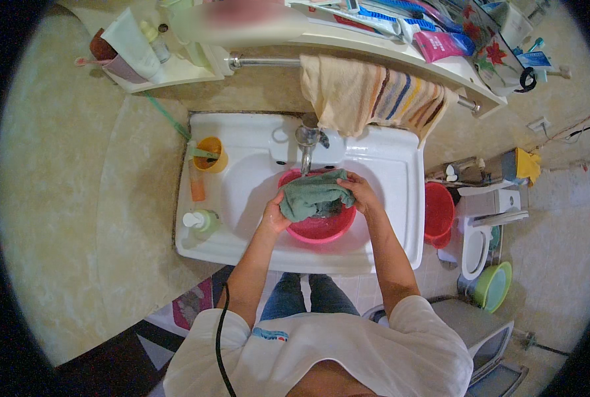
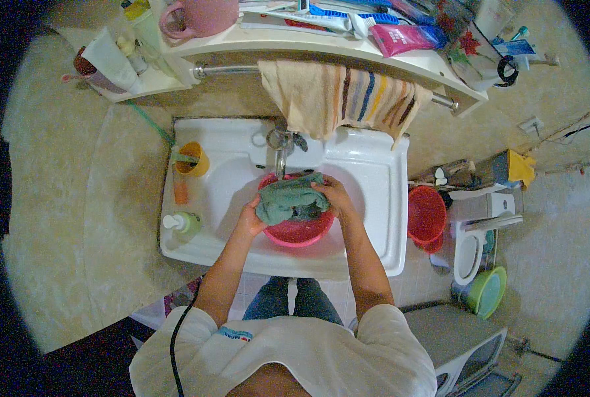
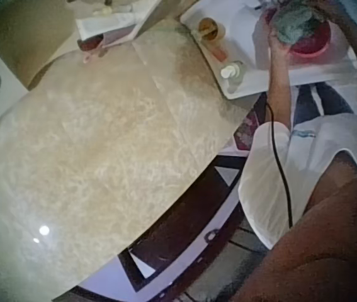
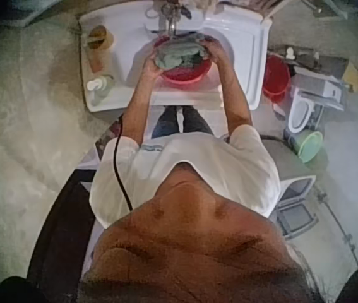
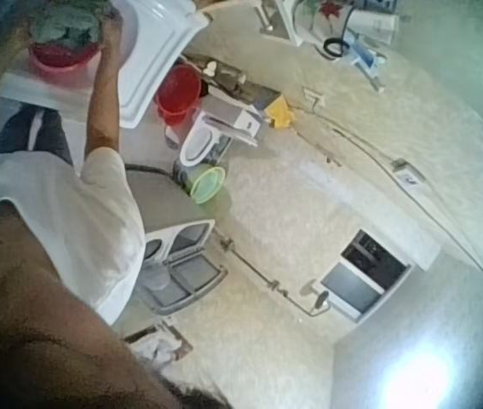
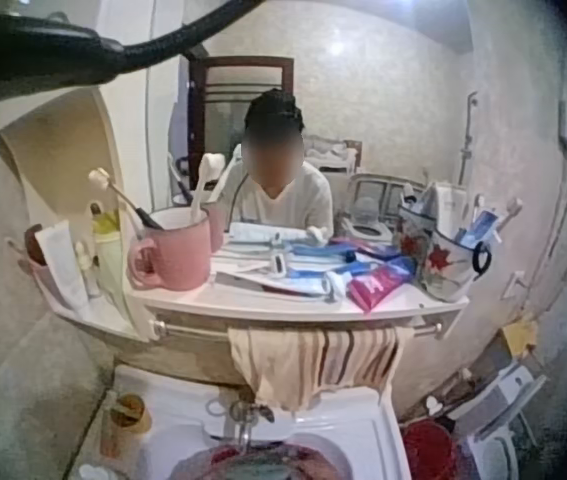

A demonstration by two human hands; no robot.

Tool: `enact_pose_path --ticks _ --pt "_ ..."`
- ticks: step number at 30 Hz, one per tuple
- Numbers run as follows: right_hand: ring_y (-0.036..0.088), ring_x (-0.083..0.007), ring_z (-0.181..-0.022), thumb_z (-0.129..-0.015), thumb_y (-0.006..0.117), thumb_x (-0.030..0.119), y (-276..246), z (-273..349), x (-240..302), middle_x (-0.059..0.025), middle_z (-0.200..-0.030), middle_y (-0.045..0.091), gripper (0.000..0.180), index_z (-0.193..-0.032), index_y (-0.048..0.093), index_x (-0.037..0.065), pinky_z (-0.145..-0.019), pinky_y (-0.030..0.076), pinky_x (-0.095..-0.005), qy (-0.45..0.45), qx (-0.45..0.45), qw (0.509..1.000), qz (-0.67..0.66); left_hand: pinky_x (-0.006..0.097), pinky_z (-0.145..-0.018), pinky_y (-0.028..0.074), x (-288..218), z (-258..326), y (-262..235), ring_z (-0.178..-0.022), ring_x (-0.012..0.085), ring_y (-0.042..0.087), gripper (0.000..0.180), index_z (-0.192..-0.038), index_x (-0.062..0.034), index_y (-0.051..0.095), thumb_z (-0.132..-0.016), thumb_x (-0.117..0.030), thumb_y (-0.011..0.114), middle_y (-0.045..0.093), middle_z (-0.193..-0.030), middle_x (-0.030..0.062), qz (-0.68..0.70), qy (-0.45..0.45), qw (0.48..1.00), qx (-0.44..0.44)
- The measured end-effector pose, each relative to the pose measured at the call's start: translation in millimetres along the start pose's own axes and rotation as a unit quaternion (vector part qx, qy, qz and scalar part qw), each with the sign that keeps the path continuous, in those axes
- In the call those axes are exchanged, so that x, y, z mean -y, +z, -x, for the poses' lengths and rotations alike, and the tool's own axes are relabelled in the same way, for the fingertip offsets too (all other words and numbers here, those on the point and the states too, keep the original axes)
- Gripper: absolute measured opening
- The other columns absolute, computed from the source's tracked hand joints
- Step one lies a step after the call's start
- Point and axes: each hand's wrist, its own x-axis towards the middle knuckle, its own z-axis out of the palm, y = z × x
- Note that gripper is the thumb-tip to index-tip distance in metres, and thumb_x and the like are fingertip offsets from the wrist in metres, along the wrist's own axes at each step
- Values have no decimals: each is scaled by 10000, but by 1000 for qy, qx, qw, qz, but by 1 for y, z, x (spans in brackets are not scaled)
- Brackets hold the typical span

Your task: The person washes a small green cloth by hand in a pink basin placed inside a bathroom sink. They repeatedly submerge, scrub, and wring the cloth under running water from the faucet. The person finishes by wringing out the cloth and placing it on the sink counter.

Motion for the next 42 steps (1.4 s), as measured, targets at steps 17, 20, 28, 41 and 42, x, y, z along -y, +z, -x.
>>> enact_pose_path --ticks 17,20,28,41,42 --pt "572 -150 -742 -893 526 377 12 -17 -60 -11 -942 595 342 -1109 567 115 -609 486 -307 29 7 997 77 433 -991 370 21 -5 43 -1152 279 490 551 -1278 -99 444 -890 -490 426 517 -1260 98 -34 -31 995 94" --pt "565 -184 -903 -884 542 346 26 -6 -50 -4 -1033 598 285 -1071 588 137 -724 464 -352 25 5 998 -64 439 -994 366 8 2 20 -1159 276 484 564 -1275 -94 447 -879 -496 443 514 -1264 95 -34 6 999 37" --pt "557 -169 -890 -818 670 192 47 2 -70 -88 -1053 557 352 -1107 496 89 -750 474 -313 -12 32 999 2 434 -1020 346 31 -23 23 -1183 267 465 558 -1255 -99 460 -854 -484 502 500 -1278 86 -7 99 993 70" --pt "610 -305 -825 -798 620 134 123 58 -78 -144 -862 611 142 -883 555 41 -712 482 -387 -381 8 850 364 414 -936 423 -5 -59 -59 -1088 231 534 585 -1184 -114 528 -815 -567 528 567 -1186 55 -59 -64 991 102" --pt "617 -338 -817 -797 618 157 121 58 -81 -172 -845 615 141 -862 567 43 -704 485 -408 -364 22 830 422 414 -931 426 3 -60 -51 -1082 232 537 586 -1175 -109 534 -813 -570 527 572 -1178 58 -55 -51 994 81"
